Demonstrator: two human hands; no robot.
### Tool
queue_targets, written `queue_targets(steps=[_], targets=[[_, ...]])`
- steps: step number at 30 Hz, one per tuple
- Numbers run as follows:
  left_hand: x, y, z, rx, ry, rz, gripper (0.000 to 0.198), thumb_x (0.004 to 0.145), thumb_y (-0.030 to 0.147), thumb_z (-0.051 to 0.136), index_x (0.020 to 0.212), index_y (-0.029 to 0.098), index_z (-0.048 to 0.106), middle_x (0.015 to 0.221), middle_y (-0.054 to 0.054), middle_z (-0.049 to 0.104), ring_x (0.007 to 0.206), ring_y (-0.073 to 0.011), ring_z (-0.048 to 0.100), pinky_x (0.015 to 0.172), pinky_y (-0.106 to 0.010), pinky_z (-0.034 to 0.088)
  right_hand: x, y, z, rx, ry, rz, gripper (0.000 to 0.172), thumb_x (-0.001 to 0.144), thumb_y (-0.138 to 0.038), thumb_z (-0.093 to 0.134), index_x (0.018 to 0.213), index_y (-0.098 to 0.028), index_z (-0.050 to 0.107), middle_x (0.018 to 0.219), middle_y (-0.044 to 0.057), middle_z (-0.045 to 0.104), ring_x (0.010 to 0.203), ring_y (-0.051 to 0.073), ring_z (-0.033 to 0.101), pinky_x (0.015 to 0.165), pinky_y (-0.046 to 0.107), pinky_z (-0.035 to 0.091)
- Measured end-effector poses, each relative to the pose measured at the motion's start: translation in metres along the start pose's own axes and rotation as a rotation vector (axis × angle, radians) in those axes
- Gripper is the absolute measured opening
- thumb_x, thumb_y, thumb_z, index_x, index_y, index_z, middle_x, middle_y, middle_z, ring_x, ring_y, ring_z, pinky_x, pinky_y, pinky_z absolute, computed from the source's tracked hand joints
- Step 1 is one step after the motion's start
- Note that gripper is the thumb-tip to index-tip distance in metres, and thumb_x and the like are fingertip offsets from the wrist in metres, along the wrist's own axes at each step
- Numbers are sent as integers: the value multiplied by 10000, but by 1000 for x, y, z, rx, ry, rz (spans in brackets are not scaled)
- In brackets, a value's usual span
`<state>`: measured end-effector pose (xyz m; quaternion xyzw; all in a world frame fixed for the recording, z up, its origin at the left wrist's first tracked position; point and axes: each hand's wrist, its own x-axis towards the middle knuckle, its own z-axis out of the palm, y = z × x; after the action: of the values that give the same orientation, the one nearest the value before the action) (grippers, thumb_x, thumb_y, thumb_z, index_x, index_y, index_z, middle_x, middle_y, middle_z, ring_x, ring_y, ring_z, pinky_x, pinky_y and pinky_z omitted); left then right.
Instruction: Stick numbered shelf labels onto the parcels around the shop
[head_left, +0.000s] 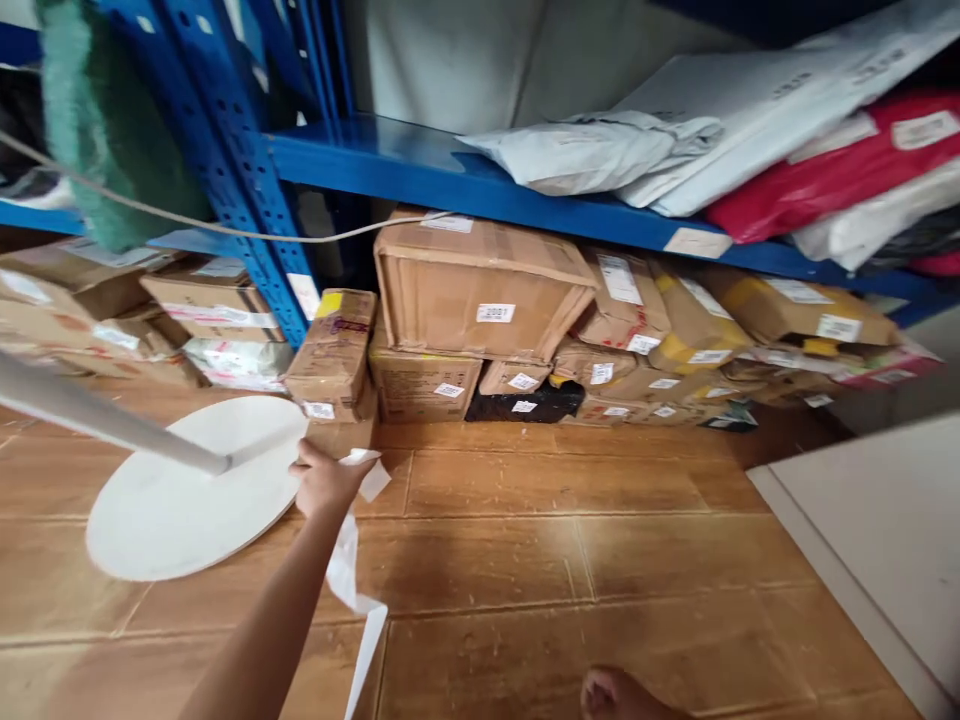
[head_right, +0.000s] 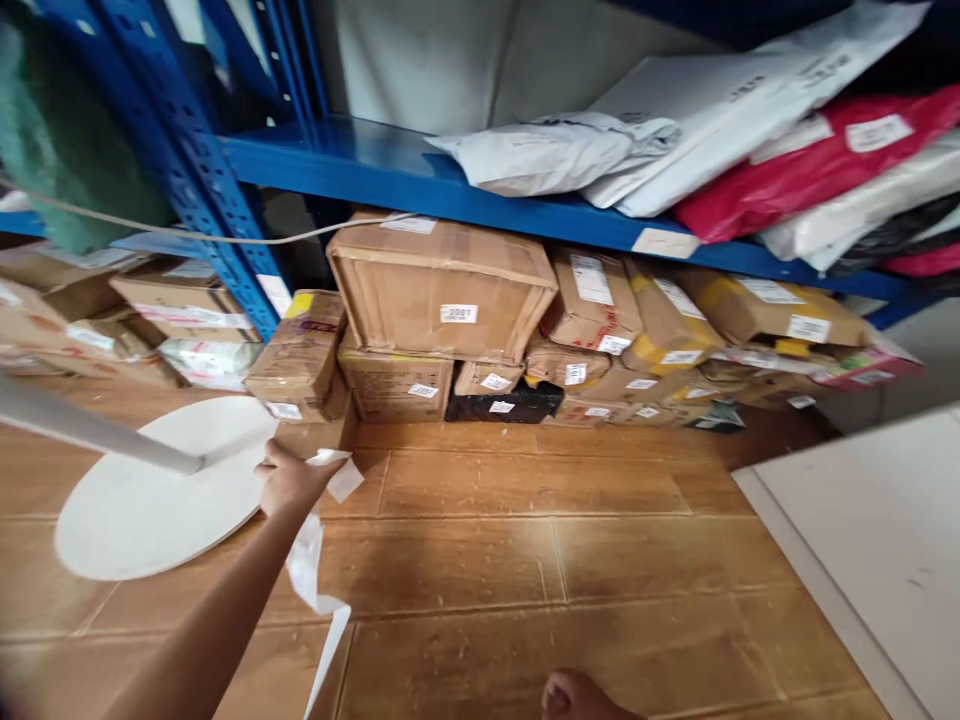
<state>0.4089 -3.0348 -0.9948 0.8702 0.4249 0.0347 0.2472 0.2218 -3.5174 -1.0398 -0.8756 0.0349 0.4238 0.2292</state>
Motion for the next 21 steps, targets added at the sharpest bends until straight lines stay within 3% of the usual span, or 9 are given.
queue_targets(steps=[4,8,12,16,19,21], targets=[[6,-6,11,-46,-8,47,1239,583,708,662,1449,133,-13,1363,-297,308,1052,-456,587,784,-497,482,26,10,-4,113,24,-10,86,623,-154,617,686,-209,637,632,-24,593,726,185,653,675,283,461],[8,-8,18,-5,-5,19,1222,571,649,696,1447,152,2,1360,-291,318,1024,-461,597,748,-488,494,38,8,-10,151,33,-17,132,657,-137,606,770,-179,659,626,-36,566,584,121,571,581,231,406],[6,-8,13,17,-62,35,1242,580,677,677,1448,133,-27,1387,-306,293,1009,-461,602,768,-494,491,47,10,-5,187,16,-2,141,668,-127,610,796,-165,657,610,-55,529,506,85,510,521,207,361],[16,-19,0,110,-130,142,1262,603,757,608,1468,106,-40,1390,-323,332,1059,-472,588,852,-518,467,59,11,-5,155,20,-36,152,632,-113,638,773,-168,656,610,-55,533,541,92,512,545,205,369],[13,-38,-26,254,-271,199,1102,682,725,548,1454,44,154,1297,-317,482,1100,-477,572,877,-525,457,47,-23,-27,189,90,-150,203,617,-93,658,808,-161,661,656,-36,580,627,105,532,626,217,393],[-12,-48,-56,289,-434,254,747,792,581,488,1323,60,419,1173,-255,612,1089,-417,602,885,-467,465,18,-69,-53,281,112,-229,136,663,-158,676,798,-158,661,671,-24,591,631,107,522,635,226,396]])
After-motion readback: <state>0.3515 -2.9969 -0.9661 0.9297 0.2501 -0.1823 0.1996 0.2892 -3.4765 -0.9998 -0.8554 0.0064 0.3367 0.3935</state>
